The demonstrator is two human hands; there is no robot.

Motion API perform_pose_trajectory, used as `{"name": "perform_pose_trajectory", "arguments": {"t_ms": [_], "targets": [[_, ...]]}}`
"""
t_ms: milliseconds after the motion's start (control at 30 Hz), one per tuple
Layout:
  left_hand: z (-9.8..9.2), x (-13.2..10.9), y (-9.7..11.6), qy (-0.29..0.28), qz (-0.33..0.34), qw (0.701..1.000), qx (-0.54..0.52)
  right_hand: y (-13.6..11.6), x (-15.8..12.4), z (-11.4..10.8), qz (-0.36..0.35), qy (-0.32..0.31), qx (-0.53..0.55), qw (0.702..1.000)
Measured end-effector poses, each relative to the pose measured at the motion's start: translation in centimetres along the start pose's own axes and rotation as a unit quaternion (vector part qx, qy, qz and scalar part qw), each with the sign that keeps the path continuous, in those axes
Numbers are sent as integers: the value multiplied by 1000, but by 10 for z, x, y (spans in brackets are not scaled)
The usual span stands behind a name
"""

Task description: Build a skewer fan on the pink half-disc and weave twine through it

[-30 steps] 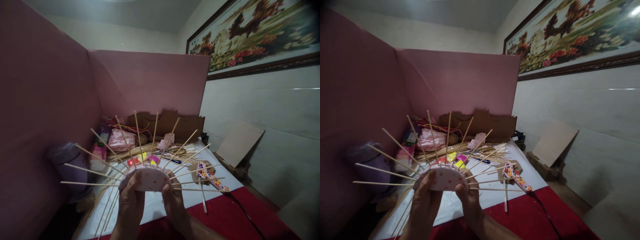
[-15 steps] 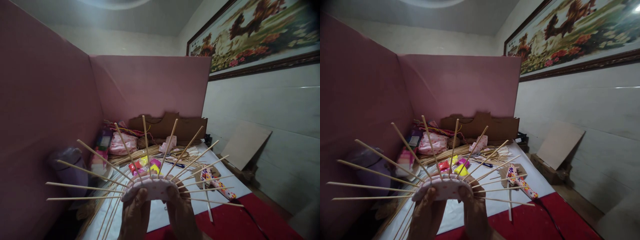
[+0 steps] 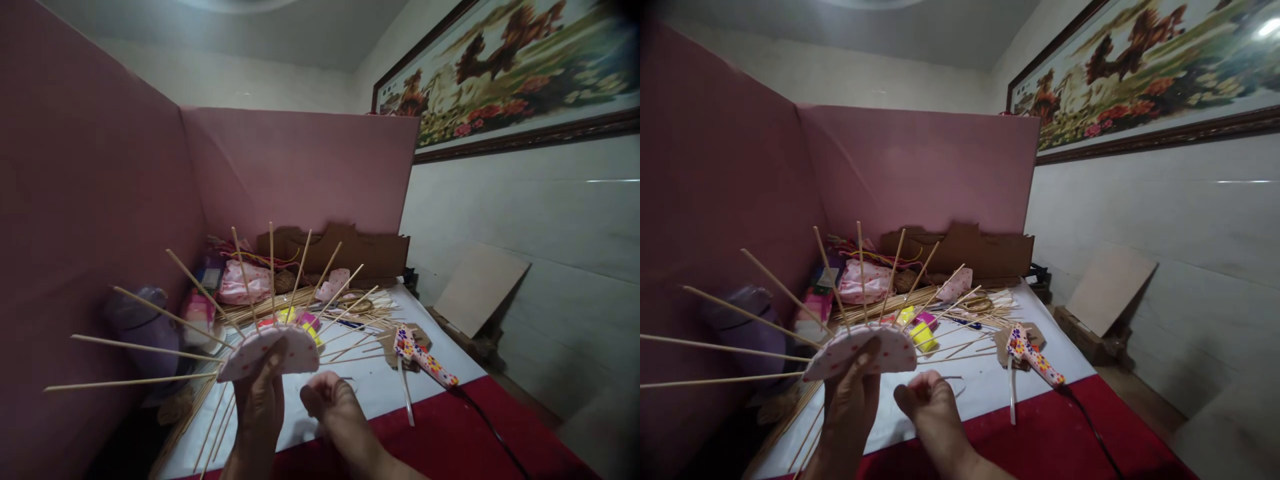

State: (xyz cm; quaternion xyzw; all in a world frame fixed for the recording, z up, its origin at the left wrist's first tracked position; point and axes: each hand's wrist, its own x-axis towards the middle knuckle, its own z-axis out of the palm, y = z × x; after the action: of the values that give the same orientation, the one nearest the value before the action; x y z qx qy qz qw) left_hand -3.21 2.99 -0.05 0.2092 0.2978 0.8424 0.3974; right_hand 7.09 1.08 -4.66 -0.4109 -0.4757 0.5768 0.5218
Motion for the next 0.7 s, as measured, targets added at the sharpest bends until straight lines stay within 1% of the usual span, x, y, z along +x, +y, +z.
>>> {"name": "perform_pose_trajectory", "arguments": {"t_ms": [33,67,100,167,200,267,300,333,367,400,433,500,700], "targets": [[0,1,1,-5,7,1000,5,-5,-7,-4,-10,13,-66,998],[0,1,3,-22,8,1000,12,-14,-14,-8,-50,0,-140,989],[0,0,4,-51,1,998,23,-26,-21,-12,-105,-17,-202,974],[1,-3,6,-125,-30,991,47,-55,-30,-18,-215,-34,-283,934],[1,-5,6,-160,-48,984,58,-71,-32,-20,-258,-27,-316,913],[1,-8,6,-221,-76,969,78,-96,-30,-22,-331,-27,-397,856],[0,-9,6,-245,-80,962,87,-105,-27,-22,-346,-18,-442,827],[0,-9,6,-261,-77,957,96,-111,-24,-23,-353,-28,-478,804],[-1,-9,6,-271,-67,955,104,-115,-21,-23,-354,-38,-505,786],[-1,-9,6,-275,-54,953,113,-118,-19,-23,-351,-46,-522,776],[-2,-8,6,-277,-40,952,120,-118,-18,-23,-349,-55,-528,772],[-3,-7,6,-280,-25,951,128,-118,-18,-24,-349,-62,-520,777],[-5,-8,4,-287,-65,948,117,-111,-24,-23,-356,-59,-467,807]]}}
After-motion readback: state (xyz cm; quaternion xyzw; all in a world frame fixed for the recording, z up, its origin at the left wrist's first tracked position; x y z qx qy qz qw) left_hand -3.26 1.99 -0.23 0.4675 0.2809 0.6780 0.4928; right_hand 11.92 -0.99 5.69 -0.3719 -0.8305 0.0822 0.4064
